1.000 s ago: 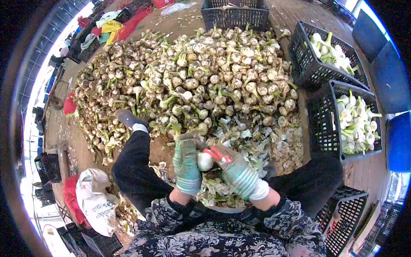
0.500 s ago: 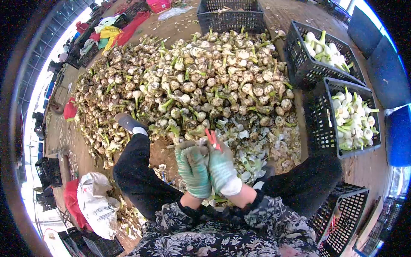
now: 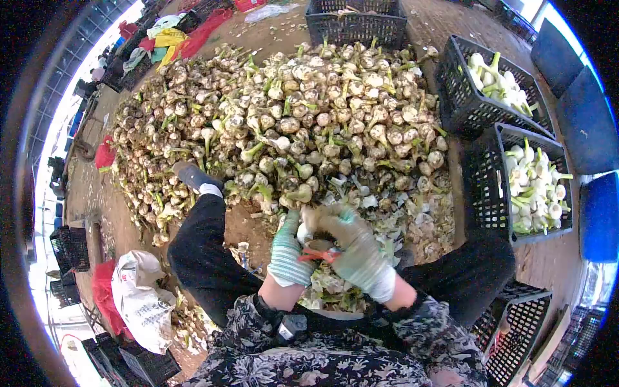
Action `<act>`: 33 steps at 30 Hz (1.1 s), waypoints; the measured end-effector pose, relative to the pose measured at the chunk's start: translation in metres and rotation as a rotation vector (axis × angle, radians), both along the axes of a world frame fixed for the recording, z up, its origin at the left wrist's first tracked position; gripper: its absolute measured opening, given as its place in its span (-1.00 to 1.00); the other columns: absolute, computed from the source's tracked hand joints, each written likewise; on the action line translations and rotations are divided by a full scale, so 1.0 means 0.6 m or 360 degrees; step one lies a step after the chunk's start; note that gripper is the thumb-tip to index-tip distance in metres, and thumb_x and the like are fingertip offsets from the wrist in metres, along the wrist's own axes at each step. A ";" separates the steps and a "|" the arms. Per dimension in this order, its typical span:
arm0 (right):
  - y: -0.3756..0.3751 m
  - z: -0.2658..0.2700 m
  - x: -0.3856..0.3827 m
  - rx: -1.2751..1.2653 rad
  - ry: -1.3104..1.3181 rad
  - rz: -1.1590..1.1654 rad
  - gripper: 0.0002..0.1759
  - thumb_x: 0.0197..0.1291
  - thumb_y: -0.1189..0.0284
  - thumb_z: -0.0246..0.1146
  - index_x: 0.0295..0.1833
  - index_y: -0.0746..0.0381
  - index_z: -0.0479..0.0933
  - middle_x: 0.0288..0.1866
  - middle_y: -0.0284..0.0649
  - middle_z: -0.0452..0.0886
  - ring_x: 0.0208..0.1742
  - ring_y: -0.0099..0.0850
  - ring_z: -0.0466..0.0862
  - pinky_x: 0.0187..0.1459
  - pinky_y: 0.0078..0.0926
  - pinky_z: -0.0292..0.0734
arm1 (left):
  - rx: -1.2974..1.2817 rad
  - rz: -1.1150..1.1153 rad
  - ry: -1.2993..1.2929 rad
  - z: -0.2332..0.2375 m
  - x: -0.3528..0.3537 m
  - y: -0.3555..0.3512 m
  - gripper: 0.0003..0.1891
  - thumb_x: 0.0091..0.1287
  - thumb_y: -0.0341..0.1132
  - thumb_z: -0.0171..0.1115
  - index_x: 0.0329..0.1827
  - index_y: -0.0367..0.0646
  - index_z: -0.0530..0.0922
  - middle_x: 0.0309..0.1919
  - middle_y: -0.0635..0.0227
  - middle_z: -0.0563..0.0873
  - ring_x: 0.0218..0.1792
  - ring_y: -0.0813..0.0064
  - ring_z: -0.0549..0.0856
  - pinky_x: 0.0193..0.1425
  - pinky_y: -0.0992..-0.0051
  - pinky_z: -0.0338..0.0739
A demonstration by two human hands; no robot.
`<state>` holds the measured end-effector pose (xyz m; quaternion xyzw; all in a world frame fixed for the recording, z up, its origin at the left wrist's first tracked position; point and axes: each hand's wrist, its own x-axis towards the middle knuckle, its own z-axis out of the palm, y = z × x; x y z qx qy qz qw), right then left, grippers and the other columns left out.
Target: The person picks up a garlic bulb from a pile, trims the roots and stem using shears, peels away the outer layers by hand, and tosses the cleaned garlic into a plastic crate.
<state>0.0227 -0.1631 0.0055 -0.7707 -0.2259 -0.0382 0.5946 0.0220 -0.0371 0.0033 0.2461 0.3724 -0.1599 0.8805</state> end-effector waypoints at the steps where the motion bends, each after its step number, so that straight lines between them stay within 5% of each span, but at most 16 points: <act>1: -0.004 0.000 -0.001 -0.0001 0.0000 -0.0001 -0.53 -0.15 0.61 0.24 -0.01 0.17 0.48 -0.14 -0.14 0.56 -0.15 -0.21 0.56 -0.06 -0.43 0.44 | -0.0001 -0.0001 0.0000 -0.015 -0.001 0.006 -0.66 0.33 -0.03 -0.03 -0.31 -0.15 0.48 -0.48 0.30 0.60 -0.52 0.40 0.59 -0.48 0.40 0.58; 3: -0.017 -0.001 -0.001 -0.0405 -0.0141 0.0155 -0.64 -0.12 0.60 0.22 -0.11 0.13 0.51 -0.23 -0.13 0.56 -0.21 -0.12 0.56 -0.11 -0.36 0.47 | -0.0246 0.0167 0.0043 -0.052 0.000 0.028 -0.62 0.27 0.05 0.02 -0.31 -0.13 0.46 -0.48 0.26 0.60 -0.52 0.32 0.61 -0.45 0.23 0.58; 5: -0.029 -0.032 -0.015 -0.0445 -0.0218 0.0268 -0.62 -0.15 0.58 0.24 -0.10 0.15 0.51 -0.24 -0.12 0.56 -0.22 -0.05 0.54 -0.15 -0.31 0.48 | -0.0015 0.0177 -0.0013 -0.053 0.015 0.052 -0.64 0.27 0.03 0.04 -0.31 -0.13 0.45 -0.43 0.23 0.59 -0.49 0.27 0.60 -0.42 0.18 0.58; 7: -0.043 -0.053 -0.021 -0.0673 0.0629 0.0132 -0.58 -0.15 0.58 0.26 -0.06 0.17 0.49 -0.26 -0.12 0.55 -0.22 -0.04 0.54 -0.16 -0.30 0.47 | 0.0142 0.0277 0.0119 -0.041 0.012 0.038 -0.66 0.28 -0.01 0.04 -0.30 -0.14 0.46 -0.38 0.23 0.60 -0.41 0.26 0.61 -0.37 0.15 0.58; 11: -0.012 0.016 0.011 -0.0102 0.0076 0.0018 -0.54 -0.10 0.56 0.28 0.03 0.16 0.48 -0.23 -0.10 0.55 -0.18 -0.10 0.55 -0.13 -0.34 0.46 | 0.0103 0.0093 -0.0071 -0.048 -0.001 0.014 -0.69 0.29 -0.05 0.04 -0.24 -0.15 0.47 -0.32 0.23 0.61 -0.33 0.25 0.61 -0.32 0.16 0.57; 13: -0.010 -0.007 0.017 -0.0210 -0.0004 0.0017 -0.46 -0.18 0.62 0.27 0.05 0.12 0.48 -0.21 -0.11 0.55 -0.21 -0.14 0.57 -0.17 -0.35 0.48 | -0.0172 0.0040 -0.0168 -0.037 -0.003 0.009 -0.71 0.30 -0.10 0.05 -0.23 -0.16 0.49 -0.33 0.23 0.62 -0.36 0.25 0.62 -0.29 0.21 0.57; 16: -0.013 -0.033 0.019 0.0000 -0.0032 0.0081 -0.41 -0.25 0.65 0.26 0.04 0.09 0.49 -0.20 -0.14 0.55 -0.24 -0.19 0.58 -0.22 -0.36 0.50 | -0.0062 0.0062 -0.0100 -0.021 -0.005 0.011 -0.71 0.28 -0.09 0.07 -0.28 -0.16 0.51 -0.42 0.25 0.64 -0.43 0.27 0.63 -0.31 0.31 0.57; 21: -0.027 0.008 0.000 -0.0739 -0.0564 0.0449 -0.63 -0.20 0.39 0.27 -0.13 0.05 0.56 -0.30 -0.21 0.58 -0.28 -0.21 0.59 -0.39 -0.31 0.48 | 0.0271 -0.0058 0.0199 -0.029 0.000 0.022 -0.69 0.23 0.00 0.11 -0.37 -0.08 0.52 -0.52 0.32 0.62 -0.52 0.37 0.60 -0.39 0.34 0.55; 23: -0.049 -0.002 0.018 -0.1515 0.0720 0.0784 -0.49 -0.23 0.46 0.28 -0.01 -0.04 0.53 -0.23 -0.26 0.57 -0.24 -0.15 0.58 -0.31 -0.36 0.51 | 0.0240 -0.0046 0.0245 -0.030 -0.005 0.022 -0.70 0.20 0.00 0.16 -0.37 -0.06 0.51 -0.54 0.36 0.61 -0.53 0.43 0.59 -0.43 0.37 0.55; 24: -0.062 0.000 0.025 -0.1980 0.0616 0.0755 -0.52 -0.07 0.30 0.27 0.07 0.04 0.49 -0.18 -0.17 0.54 -0.15 -0.16 0.56 -0.23 -0.33 0.51 | 0.0207 0.0056 0.0221 -0.045 -0.002 0.021 -0.71 0.20 -0.01 0.18 -0.35 -0.06 0.51 -0.54 0.37 0.60 -0.52 0.43 0.58 -0.44 0.40 0.54; 25: -0.060 0.001 0.020 -0.1984 0.0617 0.0751 -0.52 -0.07 0.30 0.27 0.07 0.04 0.49 -0.18 -0.17 0.54 -0.15 -0.16 0.56 -0.23 -0.33 0.51 | 0.0173 0.0156 0.0195 -0.055 0.000 0.019 -0.72 0.19 -0.02 0.19 -0.34 -0.06 0.51 -0.55 0.39 0.59 -0.52 0.44 0.58 -0.45 0.42 0.54; 27: -0.037 0.011 0.001 0.0434 0.0553 -0.0014 -0.49 -0.11 0.53 0.21 0.08 0.21 0.41 -0.09 -0.09 0.52 -0.11 -0.21 0.56 -0.12 -0.36 0.49 | 0.0230 0.0135 0.0141 -0.048 -0.005 0.009 -0.73 0.18 -0.05 0.22 -0.33 -0.07 0.49 -0.55 0.39 0.59 -0.51 0.44 0.57 -0.46 0.45 0.54; 29: -0.014 0.015 0.007 -0.0235 -0.0079 0.0028 -0.56 -0.16 0.60 0.23 -0.04 0.20 0.46 -0.17 -0.09 0.53 -0.12 -0.17 0.54 -0.12 -0.38 0.48 | 0.0508 0.0114 -0.0060 -0.033 -0.005 -0.005 -0.73 0.20 -0.07 0.20 -0.34 -0.08 0.47 -0.55 0.37 0.59 -0.62 0.45 0.54 -0.56 0.49 0.51; 33: -0.011 -0.018 0.005 -0.0347 -0.0107 0.0008 -0.73 -0.10 0.50 0.23 -0.18 0.16 0.49 -0.24 -0.17 0.54 -0.15 -0.20 0.55 -0.16 -0.38 0.46 | 0.0212 0.0094 0.0064 -0.062 -0.005 0.004 -0.72 0.19 -0.10 0.21 -0.32 -0.14 0.46 -0.55 0.33 0.61 -0.80 0.49 0.44 -0.74 0.57 0.41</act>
